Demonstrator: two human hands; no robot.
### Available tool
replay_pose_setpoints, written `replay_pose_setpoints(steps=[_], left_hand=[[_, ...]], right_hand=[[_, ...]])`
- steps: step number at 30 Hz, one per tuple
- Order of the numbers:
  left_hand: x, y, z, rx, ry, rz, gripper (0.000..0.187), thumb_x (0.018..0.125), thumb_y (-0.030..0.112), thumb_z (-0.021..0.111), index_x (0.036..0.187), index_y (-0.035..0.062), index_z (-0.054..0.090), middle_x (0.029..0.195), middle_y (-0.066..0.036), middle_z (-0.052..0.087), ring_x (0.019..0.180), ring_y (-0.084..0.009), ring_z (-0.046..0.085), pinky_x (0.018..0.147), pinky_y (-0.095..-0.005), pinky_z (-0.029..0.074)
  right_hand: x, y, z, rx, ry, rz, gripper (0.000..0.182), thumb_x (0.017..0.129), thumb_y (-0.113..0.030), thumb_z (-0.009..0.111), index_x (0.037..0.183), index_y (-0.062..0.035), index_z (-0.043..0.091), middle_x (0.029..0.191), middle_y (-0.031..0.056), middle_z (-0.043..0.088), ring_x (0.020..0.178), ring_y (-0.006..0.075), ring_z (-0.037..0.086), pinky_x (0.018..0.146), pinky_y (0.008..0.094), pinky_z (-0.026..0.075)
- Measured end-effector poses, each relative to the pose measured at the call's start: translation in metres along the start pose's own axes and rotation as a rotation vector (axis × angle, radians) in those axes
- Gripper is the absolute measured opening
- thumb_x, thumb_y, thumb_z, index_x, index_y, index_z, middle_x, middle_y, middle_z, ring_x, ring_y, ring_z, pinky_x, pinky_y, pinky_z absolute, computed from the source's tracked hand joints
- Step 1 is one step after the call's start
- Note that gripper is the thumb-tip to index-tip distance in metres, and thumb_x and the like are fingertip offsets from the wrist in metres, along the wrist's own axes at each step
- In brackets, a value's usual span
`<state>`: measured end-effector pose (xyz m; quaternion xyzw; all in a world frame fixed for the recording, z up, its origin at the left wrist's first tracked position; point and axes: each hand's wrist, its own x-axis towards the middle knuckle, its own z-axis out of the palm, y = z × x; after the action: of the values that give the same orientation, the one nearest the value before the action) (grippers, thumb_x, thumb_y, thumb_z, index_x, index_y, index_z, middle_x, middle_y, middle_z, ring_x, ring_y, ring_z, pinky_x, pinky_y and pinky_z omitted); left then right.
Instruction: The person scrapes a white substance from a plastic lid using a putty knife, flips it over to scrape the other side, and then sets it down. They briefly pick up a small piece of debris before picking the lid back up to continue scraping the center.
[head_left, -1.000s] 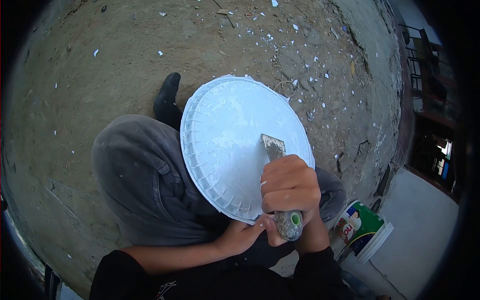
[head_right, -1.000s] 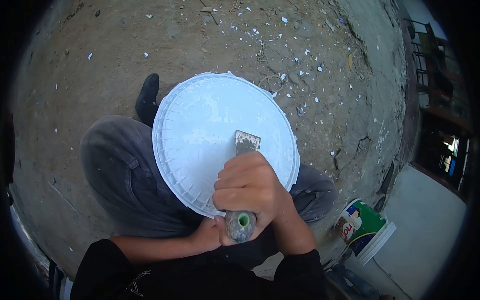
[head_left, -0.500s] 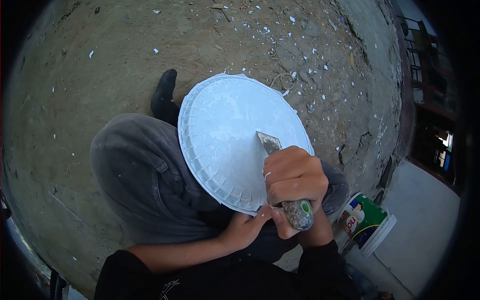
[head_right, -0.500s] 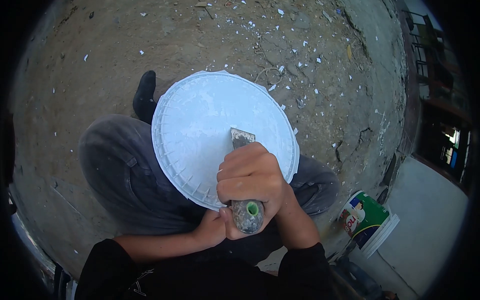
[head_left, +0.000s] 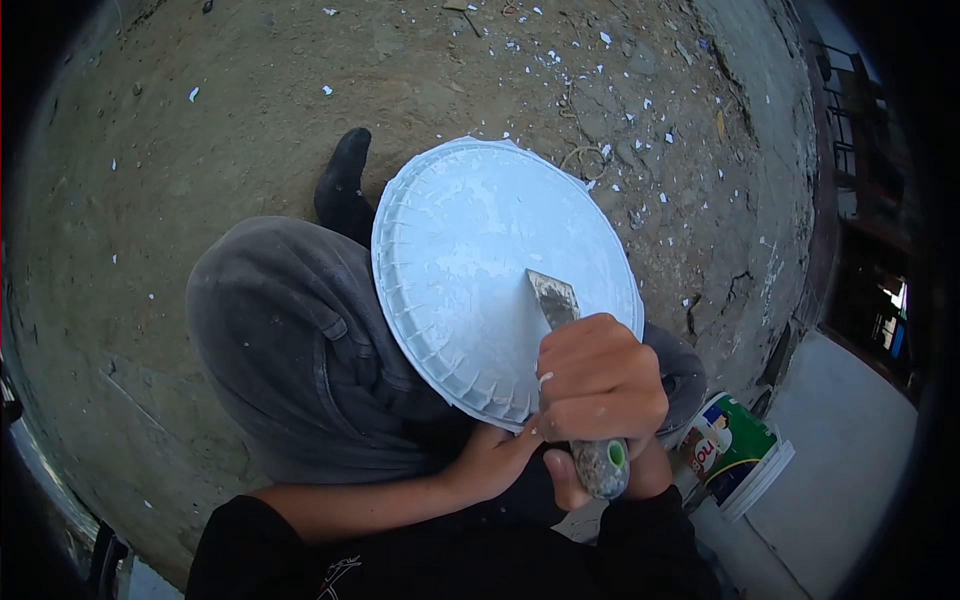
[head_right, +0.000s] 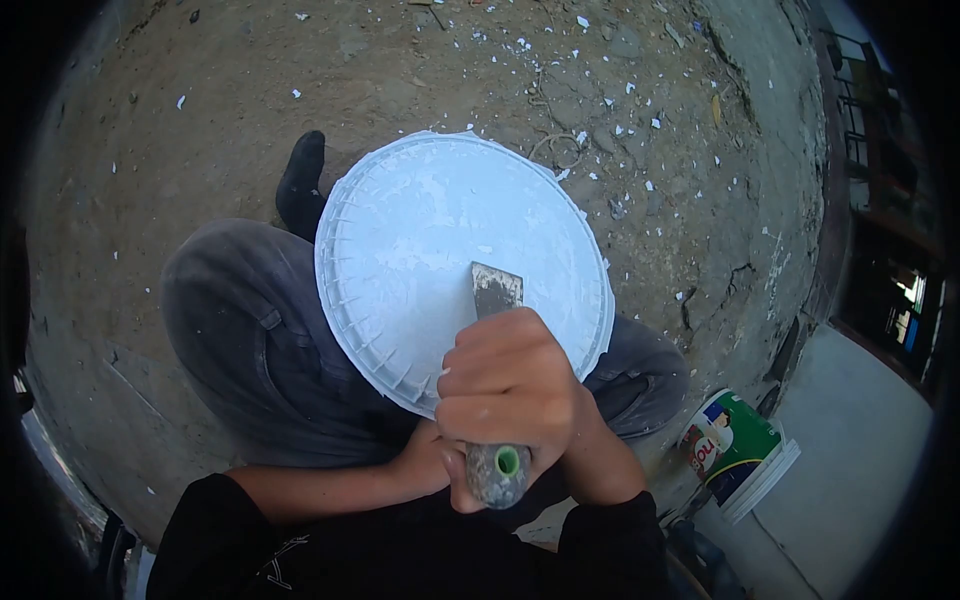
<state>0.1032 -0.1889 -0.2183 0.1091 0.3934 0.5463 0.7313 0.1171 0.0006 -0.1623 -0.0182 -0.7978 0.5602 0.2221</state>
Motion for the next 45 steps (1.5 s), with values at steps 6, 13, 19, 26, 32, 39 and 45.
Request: replay_pose_setpoints(steps=[6, 13, 19, 26, 32, 39, 45], left_hand=[[0.008, 0.018, 0.005, -0.495, 0.13, 0.039, 0.061, 0.099, 0.03, 0.061, 0.147, 0.0027, 0.035, 0.141, -0.009, 0.046, 0.128, -0.0191, 0.046, 0.106, -0.0363, 0.039], [0.017, 0.064, -0.013, -0.951, 0.098, 0.24, 0.067, 0.1, 0.038, 0.051, 0.152, 0.0049, 0.024, 0.154, -0.015, 0.034, 0.14, -0.0297, 0.039, 0.112, -0.0473, 0.037], [0.003, 0.048, 0.028, -0.178, 0.318, 0.321, 0.077, 0.097, 0.039, 0.054, 0.155, 0.0064, 0.015, 0.157, -0.016, 0.027, 0.144, -0.0362, 0.031, 0.114, -0.0585, 0.034], [0.017, 0.019, 0.021, -0.363, -0.006, 0.069, 0.085, 0.097, 0.059, 0.041, 0.155, 0.004, 0.013, 0.157, -0.02, 0.026, 0.143, -0.0417, 0.031, 0.113, -0.0674, 0.029], [0.019, -0.003, 0.014, -0.17, 0.047, 0.124, 0.051, 0.108, 0.032, 0.038, 0.145, -0.0012, 0.033, 0.144, -0.017, 0.044, 0.133, -0.0294, 0.046, 0.107, -0.0552, 0.044], [0.012, -0.012, 0.002, 0.11, 0.071, 0.029, 0.043, 0.11, 0.029, 0.036, 0.136, -0.0032, 0.045, 0.13, -0.014, 0.054, 0.122, -0.0195, 0.053, 0.101, -0.0336, 0.046], [0.01, -0.039, -0.006, -0.085, -0.03, 0.288, 0.041, 0.102, 0.03, 0.049, 0.128, -0.0007, 0.051, 0.123, -0.009, 0.056, 0.119, -0.0151, 0.053, 0.1, -0.0329, 0.043]], right_hand=[[-0.022, -0.007, -0.044, 0.117, 0.443, -0.03, 0.026, 0.072, -0.017, 0.06, 0.056, -0.0034, 0.045, 0.048, 0.006, 0.042, 0.039, 0.0191, 0.037, 0.042, 0.0326, 0.032], [-0.054, -0.017, -0.085, 0.131, 0.764, -0.15, 0.026, 0.081, -0.024, 0.049, 0.063, -0.0078, 0.04, 0.052, 0.0028, 0.036, 0.046, 0.0132, 0.029, 0.048, 0.0337, 0.032], [-0.057, -0.028, -0.083, 0.177, 0.756, -0.195, 0.025, 0.075, -0.015, 0.055, 0.059, 0.0004, 0.044, 0.051, 0.0057, 0.041, 0.045, 0.0145, 0.037, 0.046, 0.0318, 0.032], [-0.056, -0.029, -0.067, 0.135, 0.545, -0.013, 0.019, 0.07, -0.011, 0.06, 0.057, -0.0016, 0.05, 0.052, 0.005, 0.049, 0.045, 0.0143, 0.046, 0.046, 0.0285, 0.037], [-0.043, -0.023, -0.036, 0.136, 0.276, -0.013, 0.023, 0.069, -0.013, 0.06, 0.052, -0.0029, 0.048, 0.047, 0.0064, 0.047, 0.039, 0.0196, 0.045, 0.044, 0.029, 0.037], [-0.023, -0.022, -0.011, 0.257, 0.231, -0.117, 0.018, 0.065, -0.01, 0.06, 0.052, -0.0034, 0.049, 0.048, 0.0062, 0.047, 0.039, 0.0208, 0.045, 0.042, 0.03, 0.035], [-0.01, -0.022, 0.013, 0.038, -0.014, -0.155, 0.019, 0.051, -0.01, 0.069, 0.064, -0.0069, 0.056, 0.061, 0.0052, 0.054, 0.047, 0.0237, 0.051, 0.043, 0.0332, 0.036]])
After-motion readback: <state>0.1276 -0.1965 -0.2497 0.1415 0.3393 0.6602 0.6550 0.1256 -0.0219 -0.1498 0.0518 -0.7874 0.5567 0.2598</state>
